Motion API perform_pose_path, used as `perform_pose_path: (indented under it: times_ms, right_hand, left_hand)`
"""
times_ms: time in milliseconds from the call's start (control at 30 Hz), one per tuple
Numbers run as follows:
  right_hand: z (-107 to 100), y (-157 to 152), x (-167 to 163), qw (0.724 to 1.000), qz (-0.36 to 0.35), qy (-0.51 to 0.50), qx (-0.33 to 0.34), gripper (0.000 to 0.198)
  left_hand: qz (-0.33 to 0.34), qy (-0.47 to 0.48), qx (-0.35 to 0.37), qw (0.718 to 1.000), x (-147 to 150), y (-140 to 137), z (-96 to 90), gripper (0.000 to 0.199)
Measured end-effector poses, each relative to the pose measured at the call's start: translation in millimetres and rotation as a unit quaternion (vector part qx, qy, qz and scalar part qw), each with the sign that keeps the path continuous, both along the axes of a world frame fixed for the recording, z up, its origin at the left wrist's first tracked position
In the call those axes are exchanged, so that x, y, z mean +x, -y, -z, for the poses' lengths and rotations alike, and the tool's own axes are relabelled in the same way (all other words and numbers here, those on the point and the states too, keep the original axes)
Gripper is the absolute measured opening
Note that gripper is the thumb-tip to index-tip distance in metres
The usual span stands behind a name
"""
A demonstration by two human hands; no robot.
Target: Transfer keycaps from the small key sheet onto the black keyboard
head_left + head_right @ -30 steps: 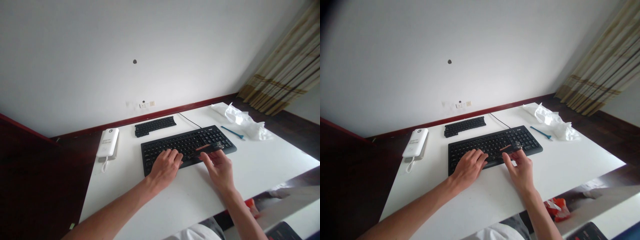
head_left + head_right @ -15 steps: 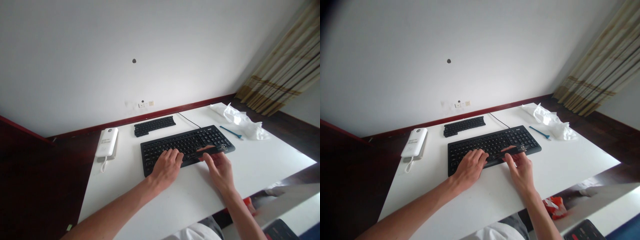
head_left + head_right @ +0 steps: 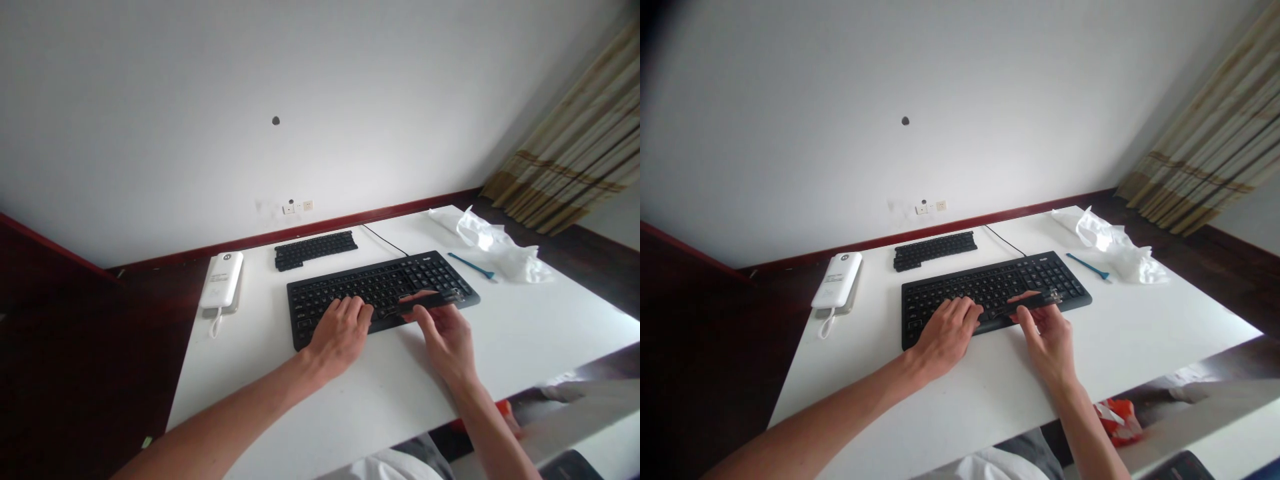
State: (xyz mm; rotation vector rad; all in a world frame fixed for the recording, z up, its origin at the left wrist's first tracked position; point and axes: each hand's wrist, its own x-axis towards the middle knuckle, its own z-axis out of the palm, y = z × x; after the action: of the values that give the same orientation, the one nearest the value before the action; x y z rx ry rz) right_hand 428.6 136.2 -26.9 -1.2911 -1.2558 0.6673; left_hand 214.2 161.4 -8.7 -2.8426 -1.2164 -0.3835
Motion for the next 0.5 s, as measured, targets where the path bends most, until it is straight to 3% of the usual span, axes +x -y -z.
perform_pose_path:
  times_ms: [500]
  right_hand:
    - [1.3, -2.2, 1.6, 0.998, -0.041, -0.025, -0.035, 0.030]
  left_hand:
    - [-0.003, -0.006, 0.013, 1.000, 0.0, 0.1, 1.8, 0.018]
